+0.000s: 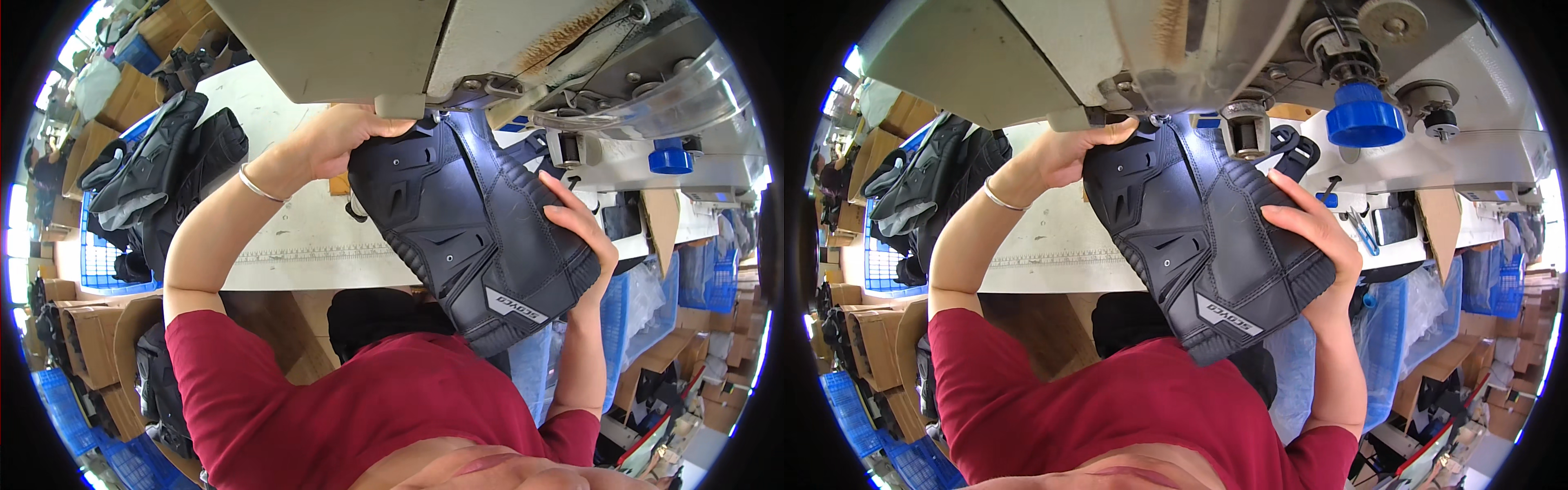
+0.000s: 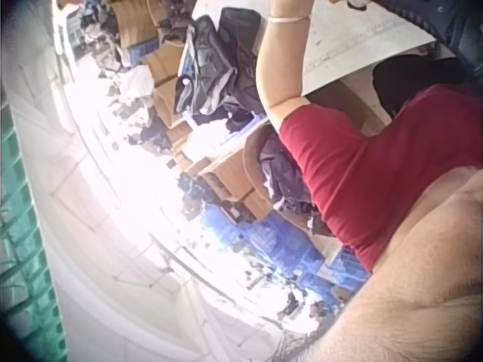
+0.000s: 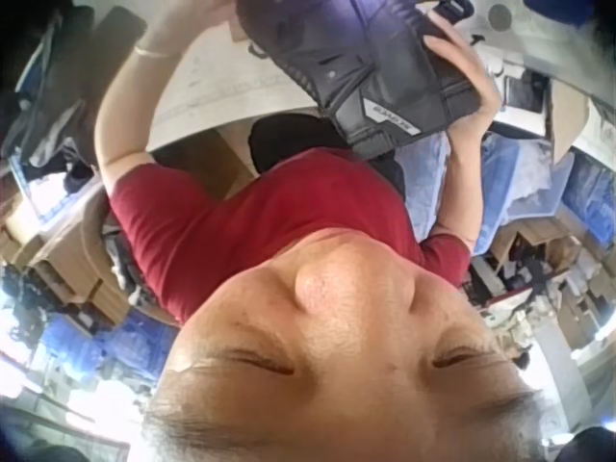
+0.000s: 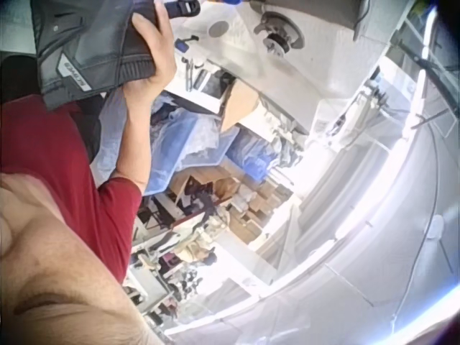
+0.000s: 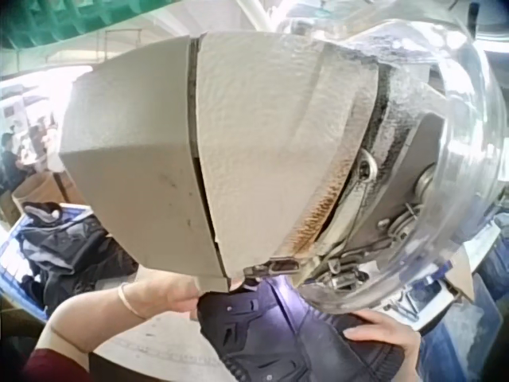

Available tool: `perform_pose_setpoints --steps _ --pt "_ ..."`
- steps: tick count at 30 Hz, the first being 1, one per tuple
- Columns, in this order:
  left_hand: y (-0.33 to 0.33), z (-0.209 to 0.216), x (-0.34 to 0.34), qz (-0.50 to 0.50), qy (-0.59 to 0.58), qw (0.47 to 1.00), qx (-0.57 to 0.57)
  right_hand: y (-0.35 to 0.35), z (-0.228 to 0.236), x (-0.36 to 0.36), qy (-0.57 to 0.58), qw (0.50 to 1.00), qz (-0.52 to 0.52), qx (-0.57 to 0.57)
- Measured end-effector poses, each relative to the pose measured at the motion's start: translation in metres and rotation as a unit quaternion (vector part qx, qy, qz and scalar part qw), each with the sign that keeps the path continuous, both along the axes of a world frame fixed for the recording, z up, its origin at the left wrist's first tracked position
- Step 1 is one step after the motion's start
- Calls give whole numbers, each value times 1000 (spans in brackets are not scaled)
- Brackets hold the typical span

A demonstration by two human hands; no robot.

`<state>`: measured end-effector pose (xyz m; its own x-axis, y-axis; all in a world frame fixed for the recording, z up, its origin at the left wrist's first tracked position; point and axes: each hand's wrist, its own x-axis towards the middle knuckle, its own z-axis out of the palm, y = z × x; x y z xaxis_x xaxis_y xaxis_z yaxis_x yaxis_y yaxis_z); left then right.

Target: The person sews shoe uppers using a sewing machine, guiding the material under the needle by hand. The person then retrieves another shoe upper from a crate, aligns its edges, and stitches it on the sewing machine.

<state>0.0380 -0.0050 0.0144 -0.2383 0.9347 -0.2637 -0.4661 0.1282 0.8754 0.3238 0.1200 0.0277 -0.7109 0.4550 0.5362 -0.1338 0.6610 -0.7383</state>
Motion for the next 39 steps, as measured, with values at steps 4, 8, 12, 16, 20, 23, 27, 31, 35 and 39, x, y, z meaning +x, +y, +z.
perform_pose_setpoints --steps 4,8,12,16,20,23,27,31,35,39 --pt "-1 -2 0 15 20 1000 6 8 -1 -2 8 1000 21 6" --pt "0 3 -3 32 40 999 12 4 -1 -5 17 999 19 32" --pt "0 14 8 84 86 993 -4 15 -3 -6 26 999 38 -5" --pt "-1 1 -4 50 96 994 9 16 -3 -8 32 998 56 -22" --pt "3 2 -7 25 14 998 48 19 -4 -10 27 999 47 -2" --pt "2 -6 -13 11 27 998 50 22 -3 -12 28 998 50 -26" --pt "2 -6 -16 -8 36 999 33 27 -7 -11 27 997 52 -50" --pt "0 -13 -27 -43 10 993 105 30 1 -17 -2 999 24 -30" --pt "3 -11 -28 -3 52 998 27 25 8 -20 -9 1000 -2 5" --pt "6 -1 -17 32 76 997 -14 26 5 -21 0 1000 -4 28"
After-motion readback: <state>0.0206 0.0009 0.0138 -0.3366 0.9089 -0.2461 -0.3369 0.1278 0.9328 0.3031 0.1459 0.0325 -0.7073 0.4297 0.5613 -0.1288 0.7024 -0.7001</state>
